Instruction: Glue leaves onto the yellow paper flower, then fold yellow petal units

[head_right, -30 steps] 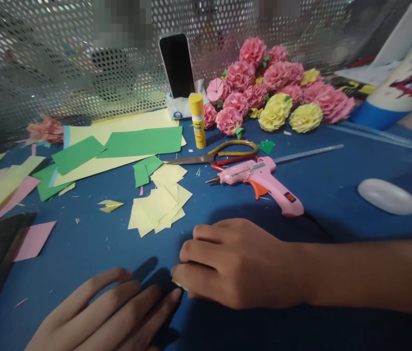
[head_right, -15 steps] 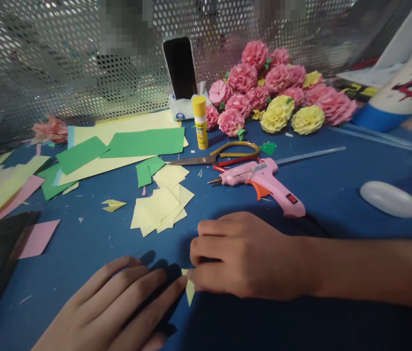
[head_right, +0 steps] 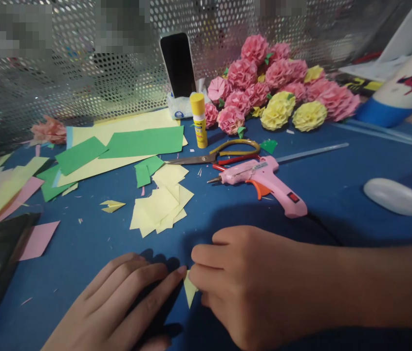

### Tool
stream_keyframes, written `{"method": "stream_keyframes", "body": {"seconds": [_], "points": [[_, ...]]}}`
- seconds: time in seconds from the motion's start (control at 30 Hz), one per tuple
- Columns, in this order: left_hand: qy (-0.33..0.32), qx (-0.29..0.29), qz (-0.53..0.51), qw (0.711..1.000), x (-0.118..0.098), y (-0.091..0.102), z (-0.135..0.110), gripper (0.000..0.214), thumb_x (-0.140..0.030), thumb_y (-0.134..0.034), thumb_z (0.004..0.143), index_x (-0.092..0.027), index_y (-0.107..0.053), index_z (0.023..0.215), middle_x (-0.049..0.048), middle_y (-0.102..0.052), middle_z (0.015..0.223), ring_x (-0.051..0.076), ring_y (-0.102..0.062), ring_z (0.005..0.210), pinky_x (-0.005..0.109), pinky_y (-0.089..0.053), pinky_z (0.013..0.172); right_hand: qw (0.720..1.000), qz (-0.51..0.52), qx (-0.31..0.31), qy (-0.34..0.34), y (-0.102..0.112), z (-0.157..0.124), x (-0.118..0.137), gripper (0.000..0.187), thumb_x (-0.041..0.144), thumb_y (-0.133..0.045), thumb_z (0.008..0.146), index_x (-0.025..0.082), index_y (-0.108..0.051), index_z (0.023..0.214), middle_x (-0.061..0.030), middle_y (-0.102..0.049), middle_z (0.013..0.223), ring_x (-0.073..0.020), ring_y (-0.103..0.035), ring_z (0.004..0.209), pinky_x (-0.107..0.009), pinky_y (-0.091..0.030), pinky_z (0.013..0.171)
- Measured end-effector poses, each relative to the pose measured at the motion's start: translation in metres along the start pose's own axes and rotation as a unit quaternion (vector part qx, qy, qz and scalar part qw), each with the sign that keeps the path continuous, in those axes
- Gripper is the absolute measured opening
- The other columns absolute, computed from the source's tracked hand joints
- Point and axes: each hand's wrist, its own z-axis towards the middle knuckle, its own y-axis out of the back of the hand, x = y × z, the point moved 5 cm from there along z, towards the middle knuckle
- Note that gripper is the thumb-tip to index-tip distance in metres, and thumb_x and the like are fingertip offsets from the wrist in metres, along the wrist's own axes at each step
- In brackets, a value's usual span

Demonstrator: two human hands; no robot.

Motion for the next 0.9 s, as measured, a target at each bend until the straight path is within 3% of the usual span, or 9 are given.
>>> {"method": "stream_keyframes", "body": {"seconds": [0.17,0.23,0.4,0.53,0.63,0.73,0.83,0.9], "points": [[0.0,0.061,0.01,0.998,0.0,0.001,0.0,0.043,-0.042,-0.036,0.107,-0.016,-0.068,0.122,0.0016,-0.071,0.108,0.018,-0.058,0.1,0.032,-0.033,0.108,0.999,0.011,0.012,-0.028,0.001,-0.001,-0.004,0.018,0.013,-0.054,0.094,0.018,-0.065,0.08,0.0006,-0.059,0.073,-0.0166,-0.048,0.068,-0.034,-0.032,0.057],[-0.026,0.028,0.013,0.999,0.0,0.005,0.002,0.047,-0.043,-0.031,0.108,-0.016,-0.069,0.119,0.0012,-0.071,0.108,0.017,-0.058,0.097,0.031,-0.033,0.107,0.998,0.009,0.03,-0.055,0.0,-0.002,-0.006,0.007,0.018,-0.067,0.089,0.021,-0.064,0.082,0.0032,-0.06,0.072,-0.0167,-0.048,0.067,-0.034,-0.031,0.057],[-0.031,0.05,0.012,0.998,0.001,0.003,0.005,0.045,-0.041,-0.034,0.108,-0.015,-0.069,0.118,0.0018,-0.072,0.11,0.017,-0.059,0.1,0.03,-0.029,0.113,0.997,-0.007,0.031,-0.066,0.002,-0.002,-0.001,0.026,0.019,-0.085,0.067,0.021,-0.061,0.076,0.0064,-0.063,0.072,-0.0161,-0.046,0.064,-0.034,-0.027,0.053],[-0.013,0.059,0.001,0.998,-0.003,0.005,0.002,0.039,-0.038,-0.041,0.107,-0.014,-0.068,0.121,0.0022,-0.072,0.118,0.016,-0.059,0.11,0.03,-0.023,0.12,0.997,0.019,0.007,-0.078,0.001,-0.002,-0.005,0.011,0.02,-0.07,0.087,0.02,-0.063,0.079,0.0032,-0.062,0.074,-0.0167,-0.048,0.07,-0.033,-0.03,0.06],[-0.027,0.045,0.003,0.999,-0.007,0.006,-0.001,0.035,-0.036,-0.045,0.106,-0.016,-0.07,0.12,0.0013,-0.072,0.117,0.016,-0.06,0.111,0.03,-0.023,0.121,0.99,0.097,-0.008,-0.102,-0.003,-0.002,-0.016,0.022,0.024,-0.055,0.1,0.019,-0.064,0.08,0.0006,-0.063,0.081,-0.0159,-0.049,0.073,-0.031,-0.033,0.067],[-0.04,0.041,0.012,0.998,-0.009,0.005,-0.001,0.032,-0.036,-0.047,0.105,-0.02,-0.072,0.118,-0.0009,-0.073,0.116,0.015,-0.061,0.11,0.03,-0.021,0.122,0.975,0.177,0.0,-0.134,-0.01,-0.001,-0.026,0.02,0.025,-0.056,0.101,0.018,-0.063,0.083,0.0008,-0.063,0.083,-0.0141,-0.051,0.076,-0.028,-0.036,0.072],[-0.054,0.028,0.02,0.998,-0.011,0.004,0.0,0.029,-0.035,-0.049,0.104,-0.023,-0.073,0.114,-0.0025,-0.074,0.111,0.015,-0.062,0.106,0.031,-0.023,0.122,0.959,0.22,0.004,-0.178,-0.014,-0.001,-0.031,0.006,0.018,-0.062,0.096,0.02,-0.063,0.091,0.0018,-0.064,0.085,-0.013,-0.056,0.081,-0.026,-0.037,0.074],[-0.064,0.02,0.018,0.998,-0.013,0.004,0.0,0.029,-0.035,-0.049,0.104,-0.024,-0.073,0.114,-0.003,-0.074,0.109,0.015,-0.063,0.107,0.031,-0.023,0.123,0.944,0.246,0.006,-0.218,-0.016,-0.002,-0.033,0.01,0.013,-0.066,0.091,0.021,-0.063,0.097,0.0026,-0.065,0.088,-0.0116,-0.058,0.08,-0.023,-0.038,0.072]]}}
